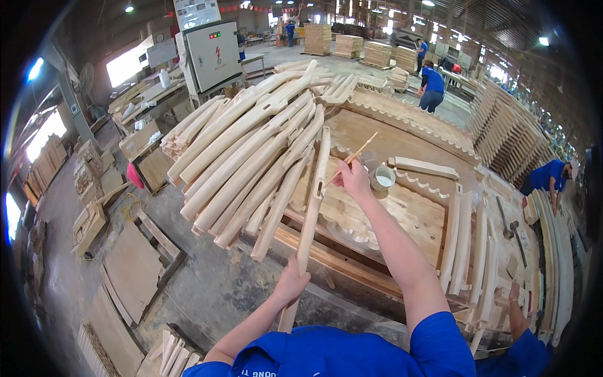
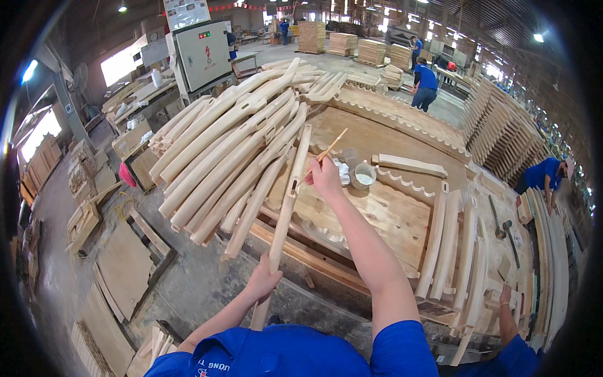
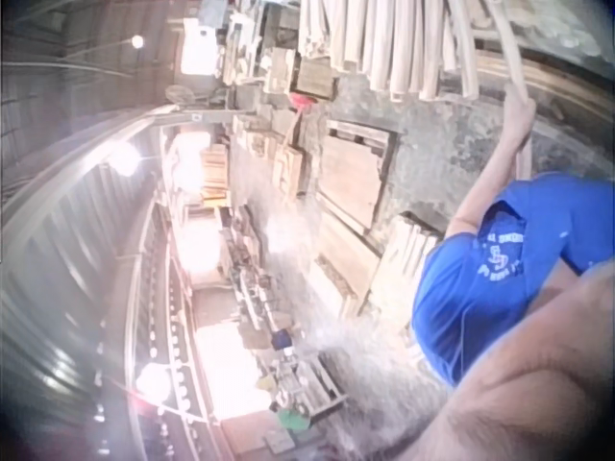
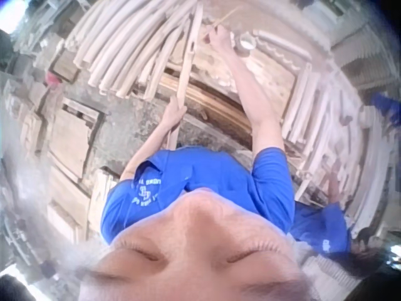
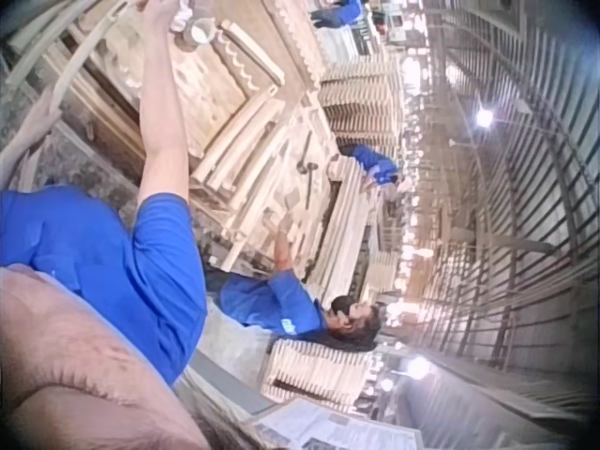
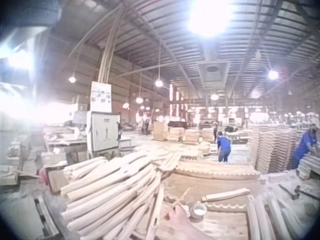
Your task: The person repeatedly picks up curved wooden chair legs, applies glue to the mortise holes using a small brush, and places them back on the workbench. The process is repeated for multiple pieces in a factory setting.
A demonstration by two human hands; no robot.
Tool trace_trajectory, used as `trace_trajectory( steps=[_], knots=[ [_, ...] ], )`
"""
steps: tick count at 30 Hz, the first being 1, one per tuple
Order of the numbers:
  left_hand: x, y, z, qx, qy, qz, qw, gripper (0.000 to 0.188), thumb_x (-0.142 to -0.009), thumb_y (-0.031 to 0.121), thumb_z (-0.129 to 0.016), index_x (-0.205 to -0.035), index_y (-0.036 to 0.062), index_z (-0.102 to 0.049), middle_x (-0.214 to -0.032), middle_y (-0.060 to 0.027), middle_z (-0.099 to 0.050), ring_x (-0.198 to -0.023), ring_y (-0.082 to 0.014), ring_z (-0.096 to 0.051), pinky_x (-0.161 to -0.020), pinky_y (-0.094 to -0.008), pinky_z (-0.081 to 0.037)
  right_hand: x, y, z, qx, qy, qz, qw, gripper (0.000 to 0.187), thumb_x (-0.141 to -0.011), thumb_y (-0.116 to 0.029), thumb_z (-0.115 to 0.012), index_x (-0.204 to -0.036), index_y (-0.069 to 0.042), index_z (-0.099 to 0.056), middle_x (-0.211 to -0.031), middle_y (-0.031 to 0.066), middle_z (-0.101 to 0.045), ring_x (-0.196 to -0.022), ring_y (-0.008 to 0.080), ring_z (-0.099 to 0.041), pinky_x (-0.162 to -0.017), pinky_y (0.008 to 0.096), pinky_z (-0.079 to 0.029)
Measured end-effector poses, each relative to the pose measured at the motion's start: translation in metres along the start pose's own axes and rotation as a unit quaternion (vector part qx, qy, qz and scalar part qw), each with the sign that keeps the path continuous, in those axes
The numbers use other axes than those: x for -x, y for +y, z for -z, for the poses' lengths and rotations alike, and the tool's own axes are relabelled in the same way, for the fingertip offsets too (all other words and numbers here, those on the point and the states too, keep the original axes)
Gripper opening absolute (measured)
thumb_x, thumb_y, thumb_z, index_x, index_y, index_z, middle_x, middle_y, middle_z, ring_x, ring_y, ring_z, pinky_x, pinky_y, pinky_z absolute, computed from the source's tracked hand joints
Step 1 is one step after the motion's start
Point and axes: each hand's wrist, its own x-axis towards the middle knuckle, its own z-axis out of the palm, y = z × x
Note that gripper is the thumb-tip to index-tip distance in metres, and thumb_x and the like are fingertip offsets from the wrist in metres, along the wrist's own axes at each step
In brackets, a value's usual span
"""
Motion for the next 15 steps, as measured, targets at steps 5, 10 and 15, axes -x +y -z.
trace_trajectory(
  steps=[5, 10, 15],
  knots=[
    [-0.003, -0.014, -0.002, -0.043, 0.011, -0.053, 0.998, 0.079, -0.078, 0.016, -0.056, -0.136, -0.0066, -0.008, -0.095, -0.0335, -0.055, -0.089, -0.0453, -0.058, -0.078, -0.0458, -0.047, -0.009, 0.010, -0.015, 0.045, -0.076, -0.076, 0.993, 0.018, -0.092, -0.016, -0.049, -0.090, 0.002, -0.045, -0.074, 0.0118, -0.059, -0.056, 0.0179, -0.063, -0.047, 0.0282, -0.053],
    [0.003, -0.002, 0.005, -0.023, 0.006, -0.057, 0.998, 0.077, -0.078, 0.014, -0.055, -0.136, -0.0067, -0.009, -0.111, -0.0386, -0.046, -0.104, -0.0491, -0.050, -0.090, -0.0461, -0.042, 0.003, 0.012, -0.032, 0.110, -0.100, -0.011, 0.989, 0.018, -0.090, -0.015, -0.051, -0.085, 0.002, -0.046, -0.070, 0.0123, -0.059, -0.053, 0.0183, -0.062, -0.047, 0.0288, -0.050],
    [0.004, 0.002, 0.006, -0.012, -0.014, -0.005, 1.000, 0.073, -0.078, 0.011, -0.052, -0.135, -0.0071, -0.011, -0.116, -0.0399, -0.042, -0.107, -0.0506, -0.046, -0.093, -0.0472, -0.040, 0.042, 0.033, -0.032, 0.212, -0.038, 0.159, 0.964, 0.017, -0.089, -0.014, -0.054, -0.083, 0.000, -0.048, -0.063, 0.0126, -0.056, -0.057, 0.0250, -0.061, -0.055, 0.0336, -0.047]
  ],
)
